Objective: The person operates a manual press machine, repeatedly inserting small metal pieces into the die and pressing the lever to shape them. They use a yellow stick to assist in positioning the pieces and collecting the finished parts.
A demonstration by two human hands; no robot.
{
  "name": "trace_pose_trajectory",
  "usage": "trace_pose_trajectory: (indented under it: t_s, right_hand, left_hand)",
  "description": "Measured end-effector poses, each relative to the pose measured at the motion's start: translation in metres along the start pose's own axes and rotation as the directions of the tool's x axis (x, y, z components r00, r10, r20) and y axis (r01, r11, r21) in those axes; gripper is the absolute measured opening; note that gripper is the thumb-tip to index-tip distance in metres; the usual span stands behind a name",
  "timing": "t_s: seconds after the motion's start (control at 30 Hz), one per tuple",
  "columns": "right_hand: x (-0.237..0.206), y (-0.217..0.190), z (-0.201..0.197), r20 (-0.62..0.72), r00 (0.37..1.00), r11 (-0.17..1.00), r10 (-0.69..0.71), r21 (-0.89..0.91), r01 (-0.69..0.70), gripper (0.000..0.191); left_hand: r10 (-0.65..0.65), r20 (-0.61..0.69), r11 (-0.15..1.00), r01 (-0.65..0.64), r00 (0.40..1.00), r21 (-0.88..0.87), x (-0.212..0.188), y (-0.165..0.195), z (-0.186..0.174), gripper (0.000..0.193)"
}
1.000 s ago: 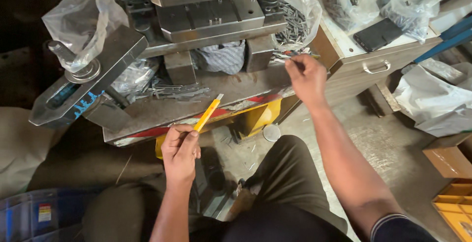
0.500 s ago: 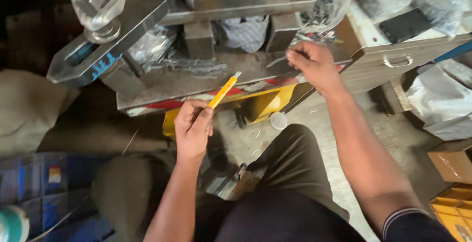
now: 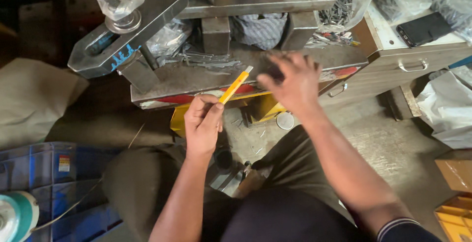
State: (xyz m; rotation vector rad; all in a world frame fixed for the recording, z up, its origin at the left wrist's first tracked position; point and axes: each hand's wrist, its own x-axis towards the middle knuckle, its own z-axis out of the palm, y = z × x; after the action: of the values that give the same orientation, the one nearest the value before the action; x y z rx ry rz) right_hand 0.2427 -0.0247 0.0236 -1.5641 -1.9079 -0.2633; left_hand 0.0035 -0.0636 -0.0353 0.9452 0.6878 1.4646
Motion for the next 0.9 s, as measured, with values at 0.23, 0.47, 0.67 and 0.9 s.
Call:
trace_pose_trajectory:
  t_s: [0.23, 0.47, 0.67, 0.9]
  right_hand:
    - [-0.005, -0.004, 0.004, -0.017, 0.979, 0.978, -0.201, 0.052, 0.202, 0.026]
    - [0.006, 0.017, -0.02, 0.025, 0.97, 0.958, -0.24, 0.168, 0.233, 0.014]
    - [0.025, 0.018, -0.039, 0.156, 0.988, 0.933, -0.012, 0.358, -0.045, 0.014]
    - [0.099, 0.0, -0.047, -0.109, 0.99, 0.976, -0.092, 0.188, 0.111, 0.025]
  left_hand:
    - [-0.055, -0.066, 0.995, 0.06, 0.996, 0.077, 0.001, 0.001, -0.001, 0.003]
    - [-0.104, -0.045, 0.994, 0.103, 0.994, -0.034, 0.002, -0.008, -0.001, 0.003]
    - [-0.013, 0.008, 0.998, 0.014, 1.0, -0.059, 0.002, -0.01, 0.003, 0.004]
    - [-0.045, -0.005, 0.999, 0.045, 0.999, -0.003, -0.001, 0.004, 0.006, 0.003]
